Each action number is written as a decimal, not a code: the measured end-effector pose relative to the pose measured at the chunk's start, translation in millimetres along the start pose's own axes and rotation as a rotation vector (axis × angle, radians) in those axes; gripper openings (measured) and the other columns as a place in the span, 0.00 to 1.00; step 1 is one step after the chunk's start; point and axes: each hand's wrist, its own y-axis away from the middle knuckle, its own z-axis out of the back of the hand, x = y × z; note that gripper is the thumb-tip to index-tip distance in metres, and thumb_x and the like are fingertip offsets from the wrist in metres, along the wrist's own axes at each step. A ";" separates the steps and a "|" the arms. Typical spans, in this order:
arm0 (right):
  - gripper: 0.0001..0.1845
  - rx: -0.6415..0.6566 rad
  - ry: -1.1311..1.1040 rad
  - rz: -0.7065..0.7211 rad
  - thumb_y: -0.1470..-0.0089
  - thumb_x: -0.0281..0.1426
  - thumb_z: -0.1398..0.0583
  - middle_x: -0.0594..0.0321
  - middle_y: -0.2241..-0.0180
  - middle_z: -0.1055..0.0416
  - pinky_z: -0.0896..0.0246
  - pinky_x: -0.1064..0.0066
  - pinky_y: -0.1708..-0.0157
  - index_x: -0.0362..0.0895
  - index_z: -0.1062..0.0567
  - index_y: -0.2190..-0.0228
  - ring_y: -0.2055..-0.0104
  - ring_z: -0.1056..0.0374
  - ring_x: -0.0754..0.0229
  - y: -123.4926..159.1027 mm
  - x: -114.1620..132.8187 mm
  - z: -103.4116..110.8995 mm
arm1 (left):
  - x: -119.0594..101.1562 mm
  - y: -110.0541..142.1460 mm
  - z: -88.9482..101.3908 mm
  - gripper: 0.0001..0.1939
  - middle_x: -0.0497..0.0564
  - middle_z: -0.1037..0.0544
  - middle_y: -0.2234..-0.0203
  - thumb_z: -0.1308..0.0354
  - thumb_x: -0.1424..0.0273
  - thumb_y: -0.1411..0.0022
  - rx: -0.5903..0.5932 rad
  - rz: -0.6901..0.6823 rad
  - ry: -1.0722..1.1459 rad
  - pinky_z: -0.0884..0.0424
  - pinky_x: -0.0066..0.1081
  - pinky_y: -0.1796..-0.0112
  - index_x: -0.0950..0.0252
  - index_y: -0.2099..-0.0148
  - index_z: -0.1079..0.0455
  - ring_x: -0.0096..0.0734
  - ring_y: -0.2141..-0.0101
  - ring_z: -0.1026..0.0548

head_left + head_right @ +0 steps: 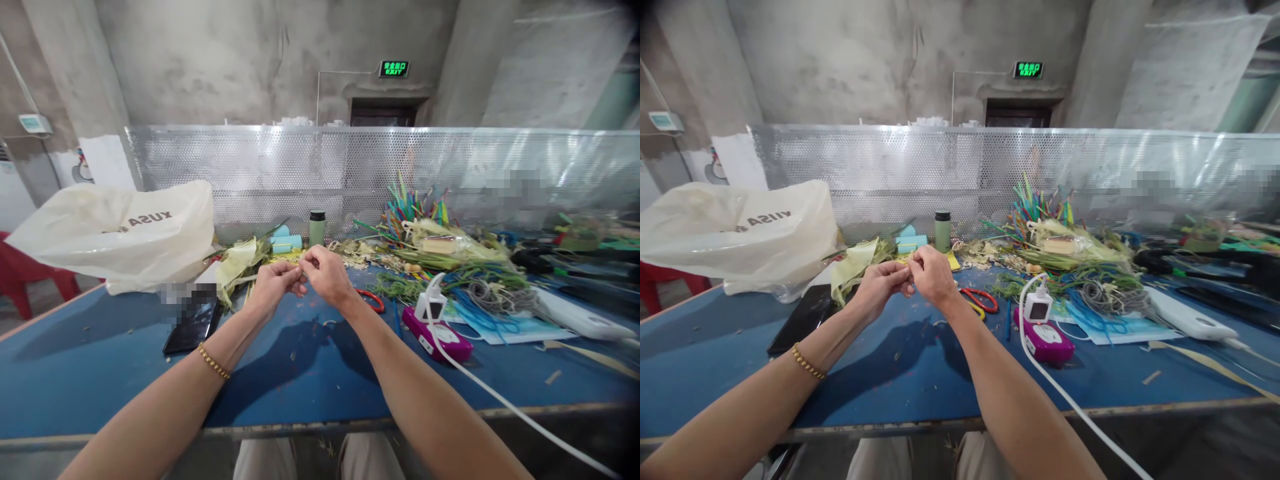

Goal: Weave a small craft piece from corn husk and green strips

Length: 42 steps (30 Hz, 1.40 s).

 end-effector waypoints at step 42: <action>0.09 -0.176 0.072 -0.164 0.50 0.31 0.41 0.61 0.75 0.26 0.41 0.72 0.68 0.39 0.23 0.73 0.73 0.34 0.63 -31.3 -37.6 57.9 | -4.9 -17.7 27.6 0.10 0.52 0.23 0.78 0.34 0.70 0.52 -0.214 -0.027 0.029 0.30 0.24 0.78 0.71 0.71 0.30 0.24 0.80 0.26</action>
